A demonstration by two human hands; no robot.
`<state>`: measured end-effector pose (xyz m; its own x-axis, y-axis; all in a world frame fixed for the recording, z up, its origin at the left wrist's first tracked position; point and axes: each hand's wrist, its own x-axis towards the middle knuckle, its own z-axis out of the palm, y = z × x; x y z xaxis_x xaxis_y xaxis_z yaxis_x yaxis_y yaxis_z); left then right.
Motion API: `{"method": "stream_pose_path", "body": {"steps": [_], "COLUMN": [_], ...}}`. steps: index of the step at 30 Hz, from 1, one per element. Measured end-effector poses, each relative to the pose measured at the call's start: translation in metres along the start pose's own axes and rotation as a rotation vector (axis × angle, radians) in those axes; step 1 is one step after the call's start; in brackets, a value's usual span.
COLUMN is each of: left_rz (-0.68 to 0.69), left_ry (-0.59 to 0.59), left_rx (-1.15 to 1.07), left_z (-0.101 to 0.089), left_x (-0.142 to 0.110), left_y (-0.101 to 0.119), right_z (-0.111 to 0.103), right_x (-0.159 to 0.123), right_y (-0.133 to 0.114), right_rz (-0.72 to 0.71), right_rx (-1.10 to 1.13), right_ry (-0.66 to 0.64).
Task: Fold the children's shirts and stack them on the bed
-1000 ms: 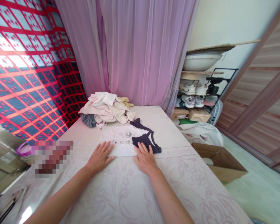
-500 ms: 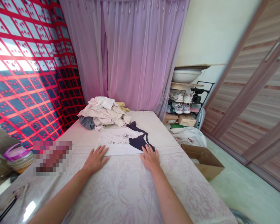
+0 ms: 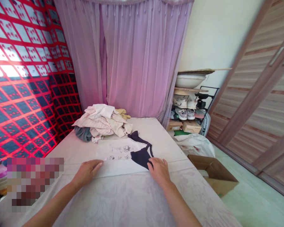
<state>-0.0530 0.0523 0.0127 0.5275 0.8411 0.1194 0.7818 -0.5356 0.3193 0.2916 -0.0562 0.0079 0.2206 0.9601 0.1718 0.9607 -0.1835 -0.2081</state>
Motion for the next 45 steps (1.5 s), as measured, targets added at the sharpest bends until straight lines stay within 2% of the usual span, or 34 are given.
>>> {"method": "stream_pose_path", "body": {"steps": [3,5,7,11,15,20,23,27,31,34,38,45], "left_rz": [-0.045,-0.09,-0.126,-0.152,-0.148,-0.12,-0.14,-0.145,-0.162,-0.157,-0.093,-0.006], "left_ry": [0.022,0.046,0.064,0.035,-0.056,-0.135,-0.173,-0.16,-0.151,-0.158,-0.132,-0.096], "left_rx": [-0.026,0.016,0.059,0.13,0.222,0.299,0.3,0.283,0.259,0.274,0.278,0.232], "left_z": [-0.01,-0.014,-0.015,-0.017,-0.018,-0.016,-0.019,-0.026,-0.035,-0.038,-0.038,-0.024], "left_x": [0.034,0.059,0.084,0.123,0.147,0.16,0.163,0.158,0.142,0.128,0.11,0.079], "left_y": [-0.022,-0.037,-0.05,-0.066,-0.074,-0.077,-0.075,-0.066,-0.056,-0.05,-0.048,-0.05], "right_z": [-0.01,-0.011,-0.006,0.016,0.036,0.045,0.039,0.013,-0.016,-0.028,-0.027,-0.017], "right_x": [0.045,0.083,0.123,0.189,0.228,0.248,0.251,0.245,0.222,0.196,0.157,0.096], "right_y": [0.006,0.007,0.008,0.004,-0.002,-0.007,-0.007,-0.007,-0.01,-0.01,-0.006,0.006], "right_rz": [0.018,0.127,0.226,0.313,0.373,0.358,0.315,0.201,0.084,0.012,-0.122,-0.229], "right_rx": [0.116,0.273,0.429,0.569,0.687,0.804,0.859,0.933,1.009,1.033,0.956,0.705], "right_ry": [0.046,0.013,-0.051,-0.139,-0.213,-0.265,-0.273,-0.219,-0.177,-0.21,-0.252,-0.123]}}
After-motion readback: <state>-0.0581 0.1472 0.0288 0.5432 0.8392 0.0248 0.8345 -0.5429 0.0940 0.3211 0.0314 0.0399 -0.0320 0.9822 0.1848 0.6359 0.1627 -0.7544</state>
